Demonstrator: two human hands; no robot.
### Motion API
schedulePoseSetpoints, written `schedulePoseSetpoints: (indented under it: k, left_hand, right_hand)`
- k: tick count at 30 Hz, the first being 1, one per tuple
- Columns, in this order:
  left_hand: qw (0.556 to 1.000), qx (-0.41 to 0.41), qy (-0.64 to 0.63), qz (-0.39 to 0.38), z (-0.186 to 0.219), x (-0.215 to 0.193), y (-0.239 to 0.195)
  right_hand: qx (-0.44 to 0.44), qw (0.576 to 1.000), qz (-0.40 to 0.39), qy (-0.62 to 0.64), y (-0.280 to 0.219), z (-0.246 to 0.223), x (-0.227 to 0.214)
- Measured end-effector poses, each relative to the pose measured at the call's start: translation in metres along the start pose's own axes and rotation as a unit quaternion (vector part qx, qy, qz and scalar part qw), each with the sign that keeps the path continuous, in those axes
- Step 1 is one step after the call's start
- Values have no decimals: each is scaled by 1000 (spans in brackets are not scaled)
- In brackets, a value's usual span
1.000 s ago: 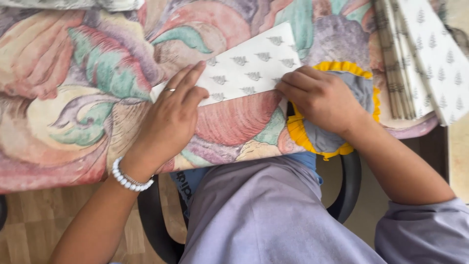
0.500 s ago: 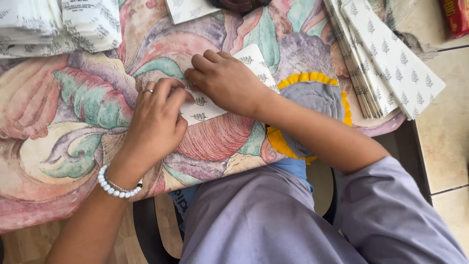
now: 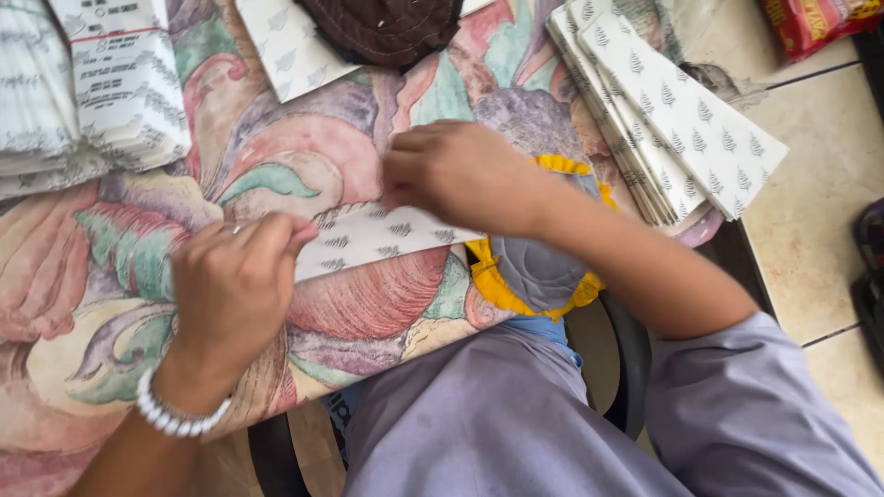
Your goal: Folding printed paper wrappers for food packaging.
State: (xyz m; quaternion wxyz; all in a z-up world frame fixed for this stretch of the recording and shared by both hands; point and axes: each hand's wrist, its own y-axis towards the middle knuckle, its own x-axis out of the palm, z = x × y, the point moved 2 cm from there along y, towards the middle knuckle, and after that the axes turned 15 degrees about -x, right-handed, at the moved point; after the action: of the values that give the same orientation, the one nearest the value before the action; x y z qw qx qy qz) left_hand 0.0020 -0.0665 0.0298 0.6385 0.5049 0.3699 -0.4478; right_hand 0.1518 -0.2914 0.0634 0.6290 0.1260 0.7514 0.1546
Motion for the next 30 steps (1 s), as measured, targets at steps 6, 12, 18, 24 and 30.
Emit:
schedulePoseSetpoints:
  k: [6,12,18,24,30]
  left_hand:
    - [1000,-14,23,-14,2,-35,-7]
    - [987,150,-10,49,84,-58,36]
    - [961,268,-50,45,86,-44,69]
    - [987,155,-36,20,7,9,118]
    - [996,69,60,-7,-35,63,140]
  right_hand:
    - [164,980,14,-112,-116,20,-103]
    - [15,956,10,-291,-27,-71,-87]
    - [20,970,5,-244,-39,-67,-95]
    - [365,902,47,-227,-227,9,-137]
    - [382,778,-159,-472,-283,82,-103]
